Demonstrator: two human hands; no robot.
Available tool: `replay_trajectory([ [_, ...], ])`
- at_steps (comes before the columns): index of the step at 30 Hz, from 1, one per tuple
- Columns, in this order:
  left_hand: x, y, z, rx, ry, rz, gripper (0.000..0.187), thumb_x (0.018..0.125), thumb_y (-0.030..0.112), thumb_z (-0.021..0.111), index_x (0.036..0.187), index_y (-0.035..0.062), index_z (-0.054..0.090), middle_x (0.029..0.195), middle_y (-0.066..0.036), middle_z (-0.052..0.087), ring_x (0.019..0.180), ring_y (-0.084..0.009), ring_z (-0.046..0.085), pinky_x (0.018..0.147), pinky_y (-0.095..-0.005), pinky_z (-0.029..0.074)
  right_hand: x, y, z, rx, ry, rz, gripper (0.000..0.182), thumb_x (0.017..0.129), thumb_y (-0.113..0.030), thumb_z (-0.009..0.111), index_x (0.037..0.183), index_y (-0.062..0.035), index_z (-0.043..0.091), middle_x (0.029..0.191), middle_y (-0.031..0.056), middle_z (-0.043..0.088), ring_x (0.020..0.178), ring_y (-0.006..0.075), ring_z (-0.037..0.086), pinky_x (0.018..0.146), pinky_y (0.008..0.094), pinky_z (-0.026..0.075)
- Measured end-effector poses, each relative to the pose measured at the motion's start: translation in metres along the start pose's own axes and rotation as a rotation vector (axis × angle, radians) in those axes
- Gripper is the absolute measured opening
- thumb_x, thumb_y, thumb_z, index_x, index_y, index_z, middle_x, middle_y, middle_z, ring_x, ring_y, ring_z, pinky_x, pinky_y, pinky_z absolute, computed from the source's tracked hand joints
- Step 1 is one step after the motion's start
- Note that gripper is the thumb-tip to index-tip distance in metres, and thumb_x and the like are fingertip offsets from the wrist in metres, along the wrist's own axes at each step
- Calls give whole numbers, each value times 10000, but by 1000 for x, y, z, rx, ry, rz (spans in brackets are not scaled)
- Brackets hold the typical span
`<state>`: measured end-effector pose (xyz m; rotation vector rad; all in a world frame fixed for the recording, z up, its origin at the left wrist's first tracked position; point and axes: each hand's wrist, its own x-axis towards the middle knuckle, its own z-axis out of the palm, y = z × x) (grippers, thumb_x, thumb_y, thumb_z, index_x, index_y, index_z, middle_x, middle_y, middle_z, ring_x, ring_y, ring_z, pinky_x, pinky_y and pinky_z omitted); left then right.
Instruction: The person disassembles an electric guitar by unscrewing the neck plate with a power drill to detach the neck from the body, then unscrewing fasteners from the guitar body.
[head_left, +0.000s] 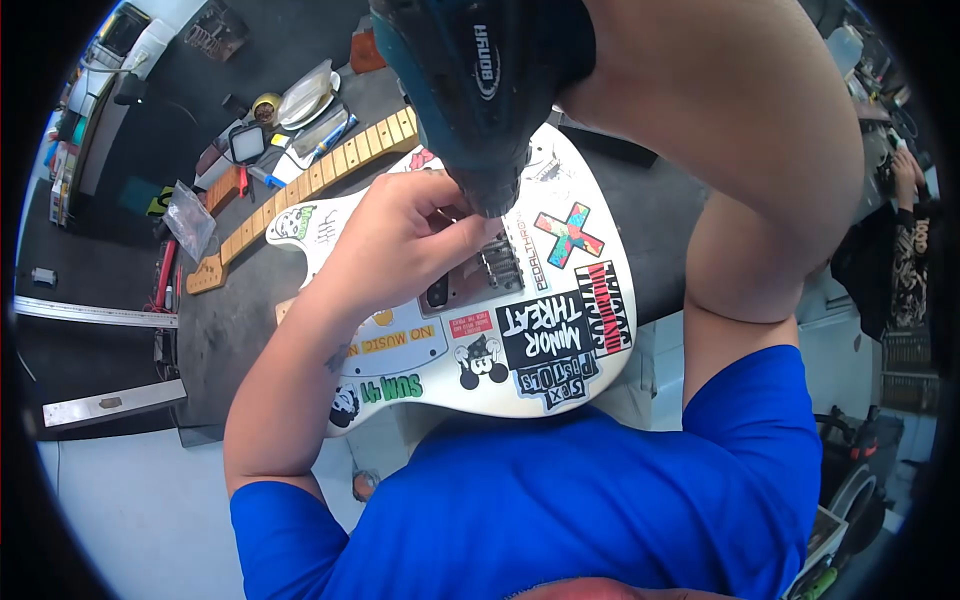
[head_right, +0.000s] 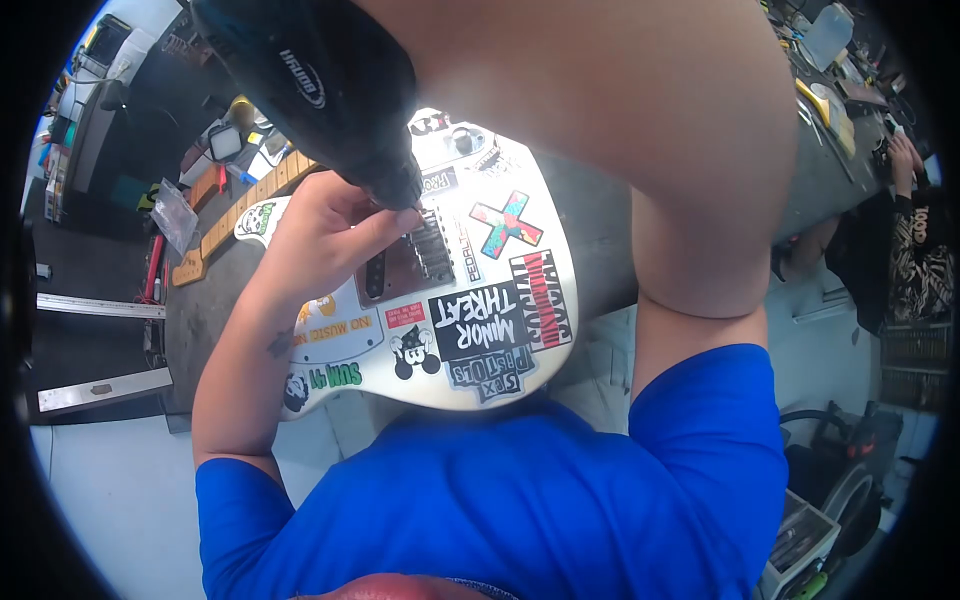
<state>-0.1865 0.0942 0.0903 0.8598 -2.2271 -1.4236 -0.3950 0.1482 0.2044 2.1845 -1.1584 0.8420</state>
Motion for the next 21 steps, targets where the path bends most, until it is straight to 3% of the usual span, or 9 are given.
replay_trajectory([
  [5,-2,-2,0,40,-16,82,133,983,65,725,1051,-39,770,800,-32,740,679,-45,657,595,-239,516,14,-4,18,1,1,-29,936,553,9,923,1391,-63,512,1143,173,724,1054,367,718,891,428,563],
  [8,-2,-4,-5,63,-41,17,126,944,27,769,1067,5,756,945,-19,737,834,-87,669,770,-282,539,15,-7,21,-2,1,-42,937,553,12,921,1392,-65,512,1143,173,724,1053,370,717,889,430,562],
  [10,-3,-5,-6,73,-47,0,122,941,26,771,1062,11,760,937,-14,734,822,-85,653,765,-284,528,15,-7,24,0,2,-47,937,553,14,920,1393,-67,512,1143,173,724,1052,372,716,887,431,562],
  [12,-4,-4,-3,88,-27,58,112,972,59,732,1034,-21,781,769,-15,729,637,-38,604,576,-245,479,9,-5,22,-6,-1,-43,937,553,16,918,1394,-68,512,1142,173,723,1051,374,715,885,431,561],
  [21,-2,-1,-7,213,-37,77,123,921,77,762,1025,19,791,760,-47,734,637,-69,621,591,-258,480,13,-9,26,-8,7,-53,939,553,26,913,1397,-76,513,1141,172,722,1047,383,710,877,435,559],
])
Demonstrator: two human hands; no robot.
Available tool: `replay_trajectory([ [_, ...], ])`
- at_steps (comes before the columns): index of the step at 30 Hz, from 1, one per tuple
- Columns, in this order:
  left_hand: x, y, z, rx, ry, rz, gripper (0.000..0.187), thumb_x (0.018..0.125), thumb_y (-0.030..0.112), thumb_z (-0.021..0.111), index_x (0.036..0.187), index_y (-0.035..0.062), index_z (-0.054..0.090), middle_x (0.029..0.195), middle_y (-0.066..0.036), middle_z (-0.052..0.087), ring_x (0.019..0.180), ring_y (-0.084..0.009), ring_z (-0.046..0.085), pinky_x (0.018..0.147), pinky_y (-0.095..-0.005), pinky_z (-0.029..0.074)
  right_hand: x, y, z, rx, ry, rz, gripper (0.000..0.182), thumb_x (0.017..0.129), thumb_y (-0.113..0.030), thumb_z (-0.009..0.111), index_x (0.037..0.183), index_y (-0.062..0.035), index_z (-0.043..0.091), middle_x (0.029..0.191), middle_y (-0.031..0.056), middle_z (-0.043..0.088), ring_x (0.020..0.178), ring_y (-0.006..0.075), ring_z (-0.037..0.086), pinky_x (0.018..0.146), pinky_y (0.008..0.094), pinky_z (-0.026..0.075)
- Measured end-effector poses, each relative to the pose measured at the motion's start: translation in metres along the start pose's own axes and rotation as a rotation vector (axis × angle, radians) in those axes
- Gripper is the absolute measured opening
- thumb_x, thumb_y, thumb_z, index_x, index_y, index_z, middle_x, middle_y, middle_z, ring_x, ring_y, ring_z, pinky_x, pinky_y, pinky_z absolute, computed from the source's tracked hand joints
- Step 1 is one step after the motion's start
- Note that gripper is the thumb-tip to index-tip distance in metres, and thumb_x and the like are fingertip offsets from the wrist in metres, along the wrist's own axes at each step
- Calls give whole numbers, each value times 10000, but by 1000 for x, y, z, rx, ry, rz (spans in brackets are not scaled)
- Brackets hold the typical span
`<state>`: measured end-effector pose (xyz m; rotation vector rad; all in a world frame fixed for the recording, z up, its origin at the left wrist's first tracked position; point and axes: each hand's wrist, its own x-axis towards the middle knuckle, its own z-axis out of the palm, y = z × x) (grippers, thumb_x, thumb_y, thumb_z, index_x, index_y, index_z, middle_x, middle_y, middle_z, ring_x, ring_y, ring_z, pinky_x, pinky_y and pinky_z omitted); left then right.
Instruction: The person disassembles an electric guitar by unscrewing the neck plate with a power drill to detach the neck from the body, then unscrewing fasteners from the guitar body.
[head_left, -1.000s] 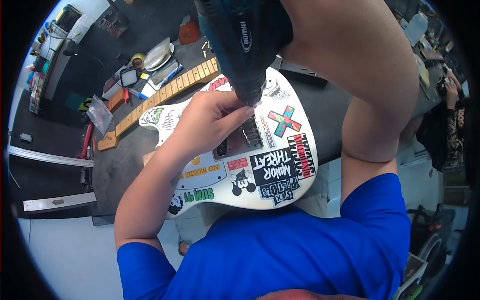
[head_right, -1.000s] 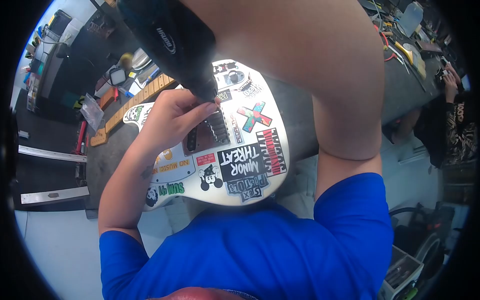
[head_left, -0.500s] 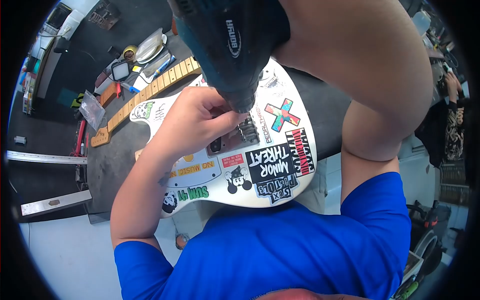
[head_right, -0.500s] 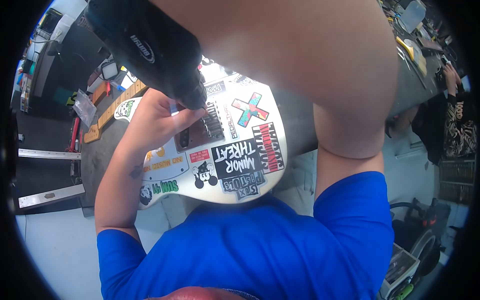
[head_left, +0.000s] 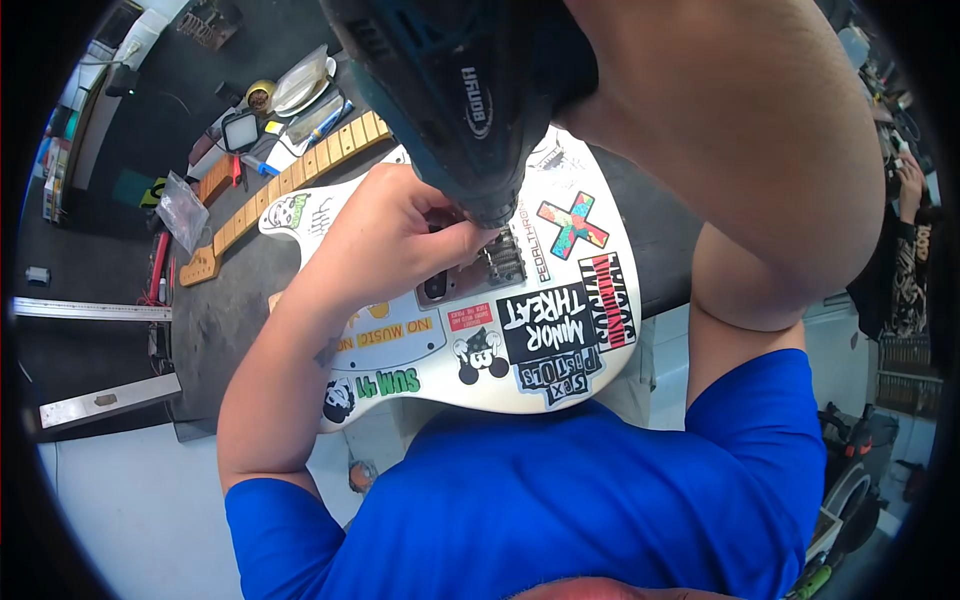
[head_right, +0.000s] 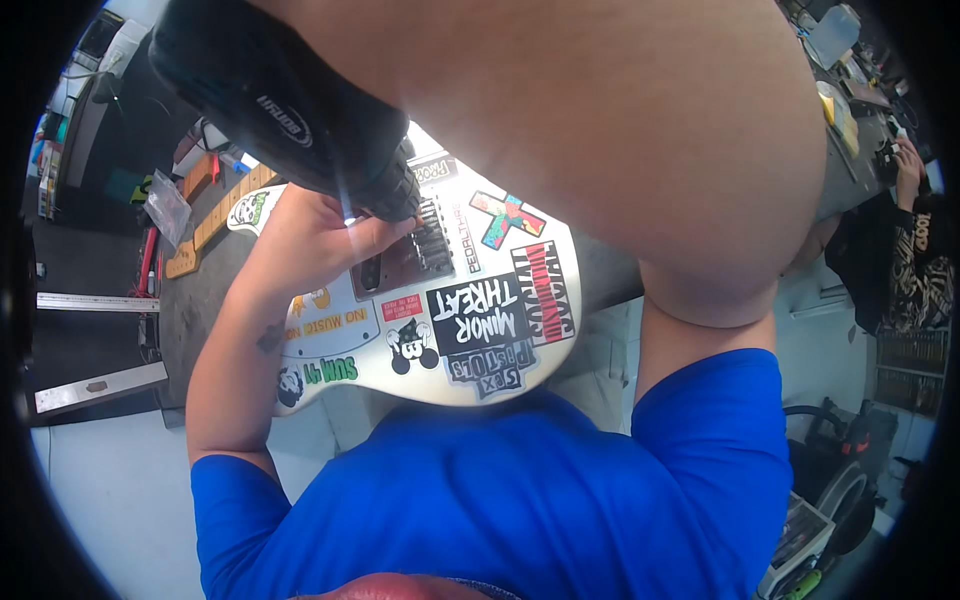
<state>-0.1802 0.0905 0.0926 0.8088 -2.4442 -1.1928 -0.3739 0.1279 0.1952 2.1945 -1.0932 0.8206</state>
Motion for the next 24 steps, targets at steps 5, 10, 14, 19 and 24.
replay_trajectory([
  [5,0,-5,4,-135,-10,-31,130,925,91,764,1019,5,787,783,-73,754,633,-84,639,604,-276,505,6,-3,7,16,5,5,940,554,32,909,1398,-80,513,1141,172,722,1045,388,707,872,438,557],
  [10,1,-4,-1,-27,-21,-15,139,929,91,776,1030,-3,785,820,-96,773,647,-93,662,618,-287,527,-2,-4,7,21,6,13,941,554,37,906,1400,-84,513,1140,172,721,1043,393,705,868,440,556],
  [14,2,-2,-2,-57,-55,-39,130,932,80,765,1027,-6,785,821,-92,774,661,-98,673,638,-281,535,-19,-2,-2,14,9,22,942,554,41,904,1401,-88,513,1139,171,721,1041,397,703,864,441,555],
  [19,2,1,-4,-149,-87,-142,140,926,14,687,1022,-3,787,797,-58,758,676,-85,673,656,-273,536,-42,-1,-12,-4,5,21,943,554,47,900,1403,-92,513,1139,171,720,1039,402,700,860,444,553],
  [24,7,-8,-9,-180,-126,-163,201,912,-29,629,1049,5,773,790,-36,733,707,-75,678,657,-259,531,-63,5,-20,-38,13,28,944,555,52,897,1404,-96,514,1138,171,719,1037,407,697,855,446,552],
])
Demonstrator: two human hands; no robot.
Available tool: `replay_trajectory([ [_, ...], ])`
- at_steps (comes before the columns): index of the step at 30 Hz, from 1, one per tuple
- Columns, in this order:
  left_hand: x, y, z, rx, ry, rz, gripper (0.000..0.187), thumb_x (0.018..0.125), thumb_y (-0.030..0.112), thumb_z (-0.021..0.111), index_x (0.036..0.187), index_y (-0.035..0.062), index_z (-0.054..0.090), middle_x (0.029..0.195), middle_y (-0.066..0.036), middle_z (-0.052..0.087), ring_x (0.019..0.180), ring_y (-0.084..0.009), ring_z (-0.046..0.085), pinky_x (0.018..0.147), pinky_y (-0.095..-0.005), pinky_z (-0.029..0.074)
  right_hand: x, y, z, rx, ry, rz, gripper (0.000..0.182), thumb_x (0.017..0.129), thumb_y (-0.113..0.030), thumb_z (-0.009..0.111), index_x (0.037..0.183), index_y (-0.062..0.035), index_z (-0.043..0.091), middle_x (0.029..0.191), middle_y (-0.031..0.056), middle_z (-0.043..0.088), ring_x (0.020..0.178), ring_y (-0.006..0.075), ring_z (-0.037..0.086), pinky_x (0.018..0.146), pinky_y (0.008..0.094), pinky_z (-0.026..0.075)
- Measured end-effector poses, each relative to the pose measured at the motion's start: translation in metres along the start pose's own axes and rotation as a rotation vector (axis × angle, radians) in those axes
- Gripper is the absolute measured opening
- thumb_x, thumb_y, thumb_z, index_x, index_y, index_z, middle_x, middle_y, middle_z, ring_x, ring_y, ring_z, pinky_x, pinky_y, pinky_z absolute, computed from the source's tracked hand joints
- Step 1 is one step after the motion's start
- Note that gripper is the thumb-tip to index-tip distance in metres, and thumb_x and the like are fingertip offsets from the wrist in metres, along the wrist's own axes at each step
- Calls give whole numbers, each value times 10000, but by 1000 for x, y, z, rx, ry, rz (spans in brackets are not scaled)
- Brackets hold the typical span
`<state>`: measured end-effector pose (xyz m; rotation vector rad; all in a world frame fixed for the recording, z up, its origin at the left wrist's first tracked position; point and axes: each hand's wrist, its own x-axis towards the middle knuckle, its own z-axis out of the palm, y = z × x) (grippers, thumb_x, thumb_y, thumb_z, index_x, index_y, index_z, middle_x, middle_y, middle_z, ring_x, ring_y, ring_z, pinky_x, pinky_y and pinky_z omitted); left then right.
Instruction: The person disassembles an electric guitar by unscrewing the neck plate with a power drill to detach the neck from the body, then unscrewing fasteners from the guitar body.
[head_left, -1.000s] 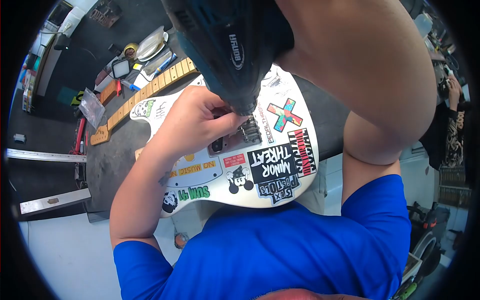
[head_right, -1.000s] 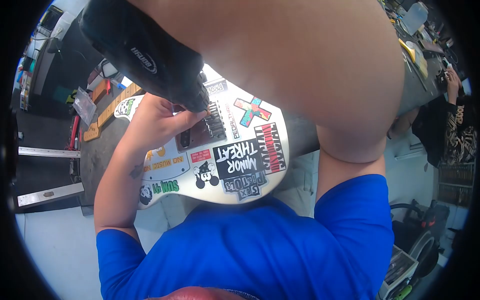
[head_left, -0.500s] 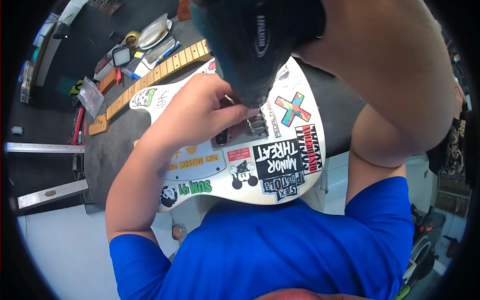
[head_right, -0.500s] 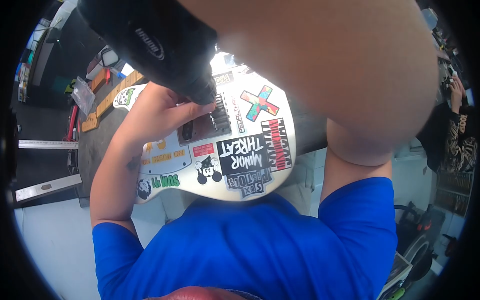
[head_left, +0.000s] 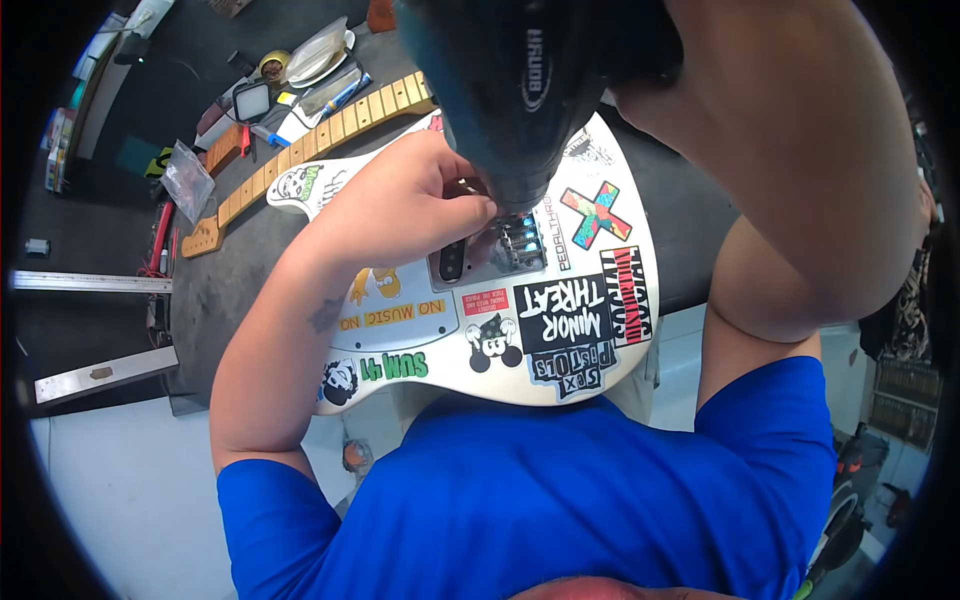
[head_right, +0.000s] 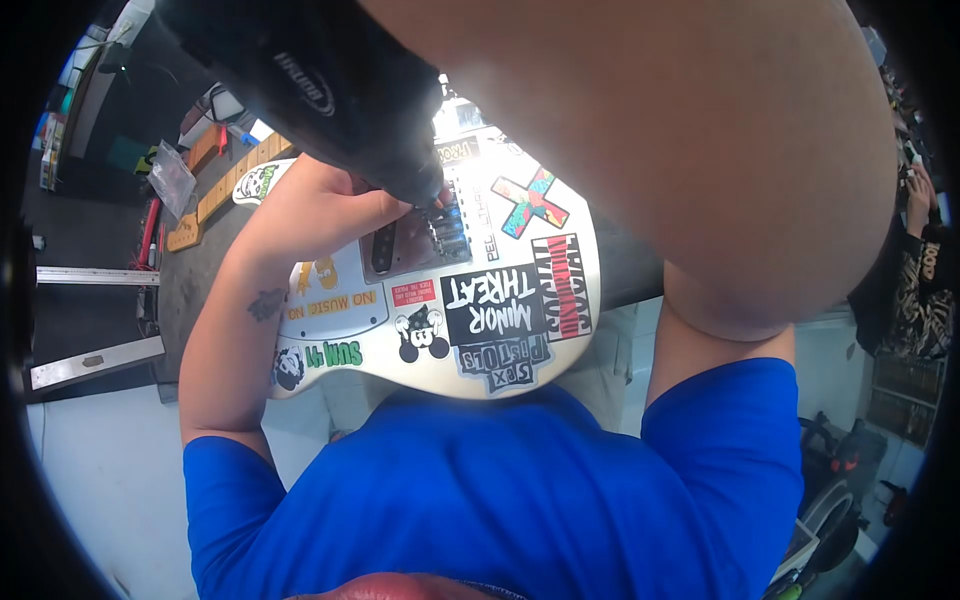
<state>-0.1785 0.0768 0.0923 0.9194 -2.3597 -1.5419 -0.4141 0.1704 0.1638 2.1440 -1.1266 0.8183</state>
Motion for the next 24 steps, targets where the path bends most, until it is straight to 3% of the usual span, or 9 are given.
replay_trajectory([
  [9,2,-2,3,195,25,157,176,936,20,697,1110,3,716,864,-54,733,744,-95,692,654,-273,540,-25,5,-12,-27,3,10,947,555,62,891,1407,-103,514,1137,170,718,1034,416,693,847,450,549],
  [10,1,3,4,161,16,96,166,935,21,706,1099,2,720,866,-52,735,755,-96,696,656,-275,542,-26,5,-13,-31,2,9,947,555,63,891,1408,-104,514,1137,170,718,1033,417,692,846,450,549],
  [16,2,-7,8,158,62,207,145,945,52,741,1081,3,732,867,-46,743,745,-88,693,650,-276,542,-25,5,-9,-33,13,4,949,555,69,887,1410,-109,514,1136,170,717,1031,423,689,841,453,548],
  [19,0,1,7,127,31,126,153,946,37,752,1092,-2,735,895,-51,751,782,-95,706,666,-276,550,-24,6,-8,-28,13,0,950,555,73,885,1411,-112,514,1136,170,717,1029,426,688,838,454,547],
  [22,-1,10,7,89,26,-64,170,901,74,813,1071,79,824,1047,-41,801,1007,-162,742,932,-325,565,-23,8,-8,-26,13,-3,951,556,76,883,1412,-114,514,1135,169,717,1028,429,686,835,455,546],
  [24,-2,7,7,84,27,-49,178,896,66,814,1073,81,826,1046,-37,801,1005,-157,741,932,-315,559,-24,8,-8,-26,14,0,952,556,78,882,1412,-116,514,1135,169,716,1027,430,685,834,456,545],
])
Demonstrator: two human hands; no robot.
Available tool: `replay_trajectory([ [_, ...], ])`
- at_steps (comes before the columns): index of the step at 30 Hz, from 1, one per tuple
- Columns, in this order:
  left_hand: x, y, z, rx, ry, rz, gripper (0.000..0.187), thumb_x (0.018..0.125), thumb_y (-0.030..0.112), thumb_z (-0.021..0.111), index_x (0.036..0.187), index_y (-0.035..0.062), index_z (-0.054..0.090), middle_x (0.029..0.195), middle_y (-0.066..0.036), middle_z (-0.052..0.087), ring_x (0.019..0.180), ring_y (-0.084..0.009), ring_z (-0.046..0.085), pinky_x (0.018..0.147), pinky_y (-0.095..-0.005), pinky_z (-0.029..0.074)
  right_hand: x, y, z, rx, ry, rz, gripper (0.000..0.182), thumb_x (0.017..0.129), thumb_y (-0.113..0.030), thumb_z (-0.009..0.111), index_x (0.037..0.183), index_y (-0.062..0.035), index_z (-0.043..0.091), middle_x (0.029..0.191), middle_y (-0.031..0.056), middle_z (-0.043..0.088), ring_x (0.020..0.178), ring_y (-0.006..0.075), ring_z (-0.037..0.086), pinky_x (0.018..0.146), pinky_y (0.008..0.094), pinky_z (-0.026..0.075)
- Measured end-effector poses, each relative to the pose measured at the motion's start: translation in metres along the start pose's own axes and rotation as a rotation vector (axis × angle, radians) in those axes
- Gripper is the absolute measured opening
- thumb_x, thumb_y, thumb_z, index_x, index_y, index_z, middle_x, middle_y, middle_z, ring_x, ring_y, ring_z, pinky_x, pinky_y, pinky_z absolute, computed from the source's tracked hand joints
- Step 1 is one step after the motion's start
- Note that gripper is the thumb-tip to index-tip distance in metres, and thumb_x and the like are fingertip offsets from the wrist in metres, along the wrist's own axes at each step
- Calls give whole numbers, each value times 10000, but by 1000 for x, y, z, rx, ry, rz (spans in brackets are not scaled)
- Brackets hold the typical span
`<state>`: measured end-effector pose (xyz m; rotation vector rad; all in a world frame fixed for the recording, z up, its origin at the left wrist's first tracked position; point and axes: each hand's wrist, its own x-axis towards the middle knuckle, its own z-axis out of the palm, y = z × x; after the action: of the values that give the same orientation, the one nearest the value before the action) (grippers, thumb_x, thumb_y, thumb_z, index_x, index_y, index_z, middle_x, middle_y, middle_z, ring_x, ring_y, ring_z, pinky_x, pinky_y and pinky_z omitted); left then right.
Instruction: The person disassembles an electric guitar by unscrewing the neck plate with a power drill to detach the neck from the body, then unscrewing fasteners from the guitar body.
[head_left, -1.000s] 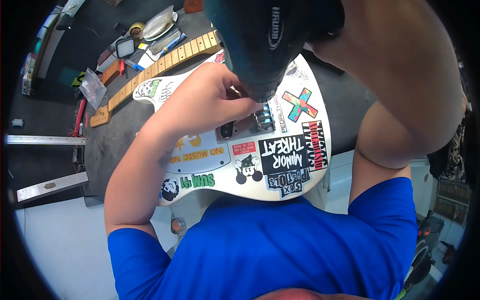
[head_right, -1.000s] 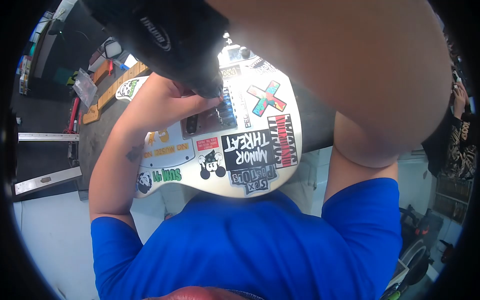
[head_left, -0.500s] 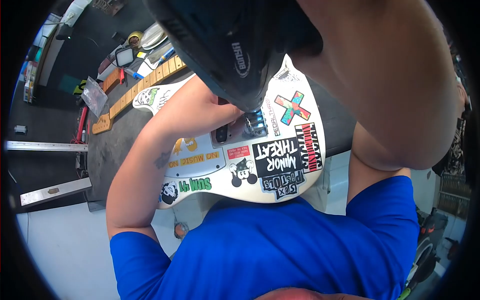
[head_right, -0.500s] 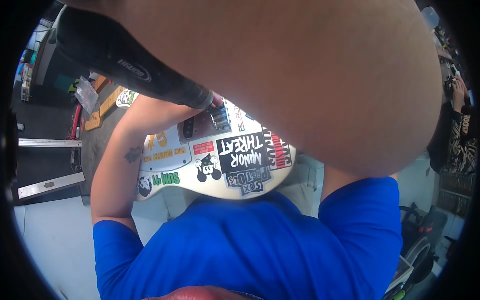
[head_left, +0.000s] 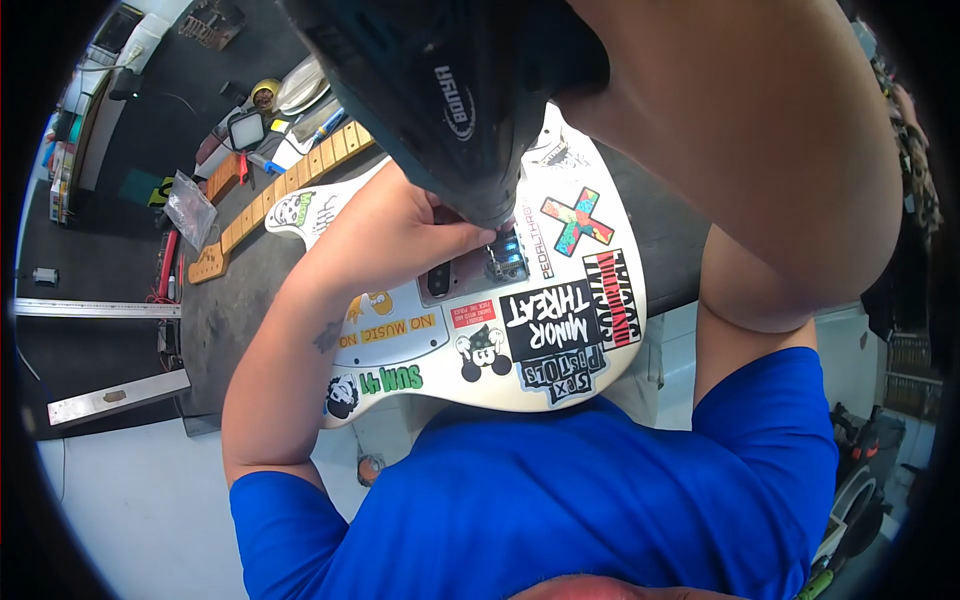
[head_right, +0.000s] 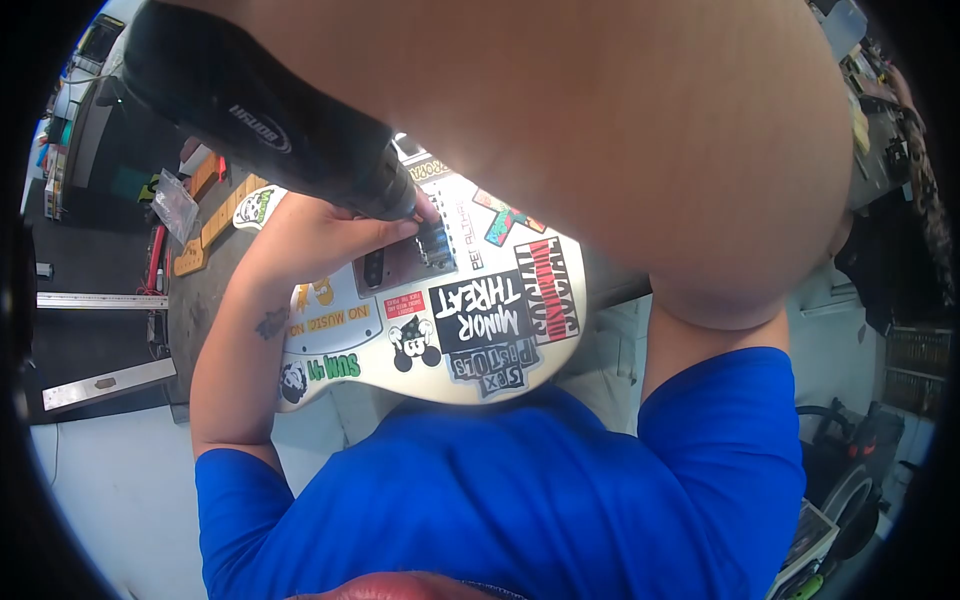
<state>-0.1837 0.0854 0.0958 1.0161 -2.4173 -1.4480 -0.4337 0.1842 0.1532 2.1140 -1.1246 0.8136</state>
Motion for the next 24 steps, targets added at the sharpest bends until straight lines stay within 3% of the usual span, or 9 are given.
replay_trajectory([
  [4,0,-1,3,24,26,75,227,897,-13,787,1121,-9,749,969,-72,774,875,-119,728,779,-281,576,-1,2,-1,-2,1,4,954,556,82,879,1414,-119,515,1135,169,716,1026,434,683,830,458,544],
  [7,-1,-1,1,36,26,17,186,891,48,808,1072,82,828,1041,-27,800,1000,-144,737,933,-308,557,-1,2,-2,0,0,9,955,556,85,877,1415,-122,515,1134,169,716,1025,437,681,827,459,543],
  [13,0,0,0,60,8,-6,187,887,29,799,1067,72,823,1045,-34,797,995,-144,736,932,-309,559,5,4,-4,3,-6,3,957,556,92,873,1417,-127,515,1133,169,715,1022,443,678,822,462,542],
  [16,3,-8,4,-104,-2,74,181,896,-32,750,1070,14,773,878,-47,774,694,-75,699,611,-277,550,19,7,-7,23,-29,7,959,556,95,872,1418,-129,515,1133,168,714,1021,446,677,819,463,541],
  [17,3,-8,2,11,-5,87,154,912,-12,732,1054,13,787,843,-58,771,655,-69,692,575,-271,539,27,7,-7,30,-39,-1,959,556,96,871,1418,-130,515,1133,168,714,1020,447,676,818,464,541],
  [19,3,-7,-2,68,-33,62,165,914,14,733,1065,23,800,825,-75,774,672,-92,704,613,-283,552,46,8,-11,70,-66,13,960,557,98,870,1419,-132,515,1133,168,714,1020,449,675,816,465,540],
  [22,0,2,-7,57,-70,126,242,877,20,758,1118,23,788,934,-115,800,880,-179,764,828,-329,582,62,2,-14,206,-111,78,967,562,120,857,1424,-135,501,1123,158,711,1034,430,691,844,459,552],
  [24,-2,3,-10,77,-68,154,250,886,58,780,1134,33,784,988,-126,805,916,-194,767,849,-325,577,61,2,-11,217,-114,121,959,576,125,848,1428,-136,495,1123,158,710,1052,417,702,862,458,559],
])
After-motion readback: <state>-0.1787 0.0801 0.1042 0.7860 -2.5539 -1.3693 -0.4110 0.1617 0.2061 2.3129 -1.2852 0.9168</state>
